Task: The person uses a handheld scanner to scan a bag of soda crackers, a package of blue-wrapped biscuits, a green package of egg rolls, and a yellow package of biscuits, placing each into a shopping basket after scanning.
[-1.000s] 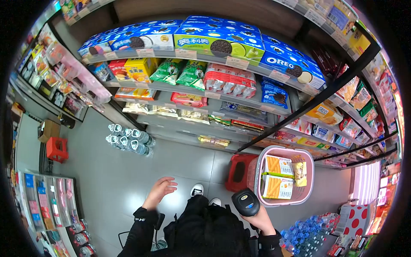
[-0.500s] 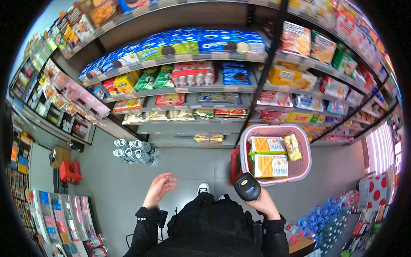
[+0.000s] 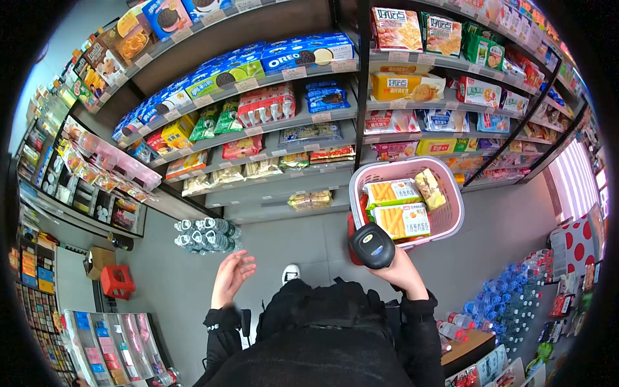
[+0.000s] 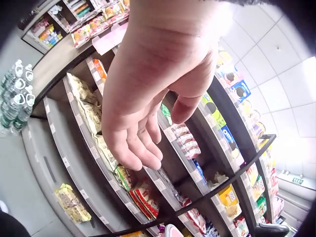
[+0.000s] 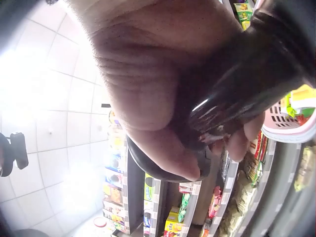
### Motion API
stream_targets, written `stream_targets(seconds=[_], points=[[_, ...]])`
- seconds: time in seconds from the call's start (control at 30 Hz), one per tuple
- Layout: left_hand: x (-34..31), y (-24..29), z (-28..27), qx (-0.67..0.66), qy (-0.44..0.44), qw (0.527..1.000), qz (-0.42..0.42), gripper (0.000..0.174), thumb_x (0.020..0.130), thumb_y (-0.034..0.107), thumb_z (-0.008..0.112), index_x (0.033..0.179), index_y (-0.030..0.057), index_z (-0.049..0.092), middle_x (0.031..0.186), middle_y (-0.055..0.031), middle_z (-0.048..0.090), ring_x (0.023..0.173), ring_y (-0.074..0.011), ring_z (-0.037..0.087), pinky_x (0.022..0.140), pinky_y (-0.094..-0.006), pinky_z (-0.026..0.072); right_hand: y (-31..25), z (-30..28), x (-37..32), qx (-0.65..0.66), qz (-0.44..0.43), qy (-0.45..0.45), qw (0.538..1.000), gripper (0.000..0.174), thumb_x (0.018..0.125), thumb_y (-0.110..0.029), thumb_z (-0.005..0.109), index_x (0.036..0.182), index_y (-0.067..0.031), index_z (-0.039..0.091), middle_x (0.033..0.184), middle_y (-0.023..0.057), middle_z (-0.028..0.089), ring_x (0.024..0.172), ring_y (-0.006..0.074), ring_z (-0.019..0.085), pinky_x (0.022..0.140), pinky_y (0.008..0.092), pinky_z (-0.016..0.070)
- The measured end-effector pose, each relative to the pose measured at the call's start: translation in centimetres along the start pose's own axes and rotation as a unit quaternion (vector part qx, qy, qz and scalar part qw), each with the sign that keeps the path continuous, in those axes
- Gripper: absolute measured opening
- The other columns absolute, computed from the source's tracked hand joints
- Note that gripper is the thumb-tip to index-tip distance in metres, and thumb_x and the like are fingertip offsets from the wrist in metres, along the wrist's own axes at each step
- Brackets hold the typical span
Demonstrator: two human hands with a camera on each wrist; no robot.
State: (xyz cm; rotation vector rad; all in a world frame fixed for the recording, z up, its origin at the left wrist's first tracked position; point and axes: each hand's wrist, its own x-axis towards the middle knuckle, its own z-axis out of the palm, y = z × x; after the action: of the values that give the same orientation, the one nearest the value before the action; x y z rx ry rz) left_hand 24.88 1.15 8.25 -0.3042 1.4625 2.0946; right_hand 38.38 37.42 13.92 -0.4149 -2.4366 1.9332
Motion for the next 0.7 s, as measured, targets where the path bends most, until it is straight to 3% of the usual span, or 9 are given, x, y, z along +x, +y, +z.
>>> stream_targets(seconds=[0.27,0.37,0.63,0.7], points=[[2.9,2.7,-6.5,-0.01,-0.003,1.0,-0.016,0.029,0.085,0.018,0.041,0.108,0.0003,0.043,0.096,-0.0171,0.055,0.08,-0.0268,0.057,0.07,-0.035,0.0465,-1.7,5.7,2.9,0.005,-0.006,0.041,0.999,0.044,0.058,-0.007,0.069,0.099,-0.0001,0.052,0.089,0.0066,0.058,0.082,0.0118,0.052,0.075,0.0267,0.0418],[3.4,4.4,-10.4,-0.013,0.013,0.999,-0.028,0.029,0.085,0.016,0.04,0.109,-0.0004,0.041,0.097,-0.0178,0.054,0.08,-0.0264,0.057,0.071,-0.034,0.0467,-4.1,10.1,5.5,0.01,0.005,0.023,1.0,0.044,0.059,-0.007,0.069,0.099,-0.0008,0.052,0.089,0.0063,0.058,0.084,0.012,0.053,0.076,0.0268,0.0414],[4.8,8.7,-21.7,0.016,0.065,0.995,-0.07,0.031,0.085,0.016,0.039,0.11,-0.0011,0.041,0.097,-0.0185,0.054,0.078,-0.0261,0.057,0.069,-0.0334,0.0472,-3.6,21.8,11.2,0.013,0.027,-0.078,0.997,0.038,0.059,-0.009,0.068,0.093,-0.0004,0.054,0.087,0.0082,0.06,0.081,0.0139,0.056,0.073,0.0275,0.0428],[5.5,9.7,-23.6,0.026,0.063,0.994,-0.084,0.031,0.084,0.016,0.04,0.11,-0.0006,0.041,0.097,-0.0184,0.054,0.078,-0.026,0.057,0.069,-0.0336,0.0472,-4.0,23.5,11.5,0.031,0.026,-0.056,0.998,0.039,0.059,-0.009,0.068,0.095,-0.0008,0.053,0.088,0.0088,0.06,0.082,0.0144,0.056,0.075,0.0277,0.0425]])
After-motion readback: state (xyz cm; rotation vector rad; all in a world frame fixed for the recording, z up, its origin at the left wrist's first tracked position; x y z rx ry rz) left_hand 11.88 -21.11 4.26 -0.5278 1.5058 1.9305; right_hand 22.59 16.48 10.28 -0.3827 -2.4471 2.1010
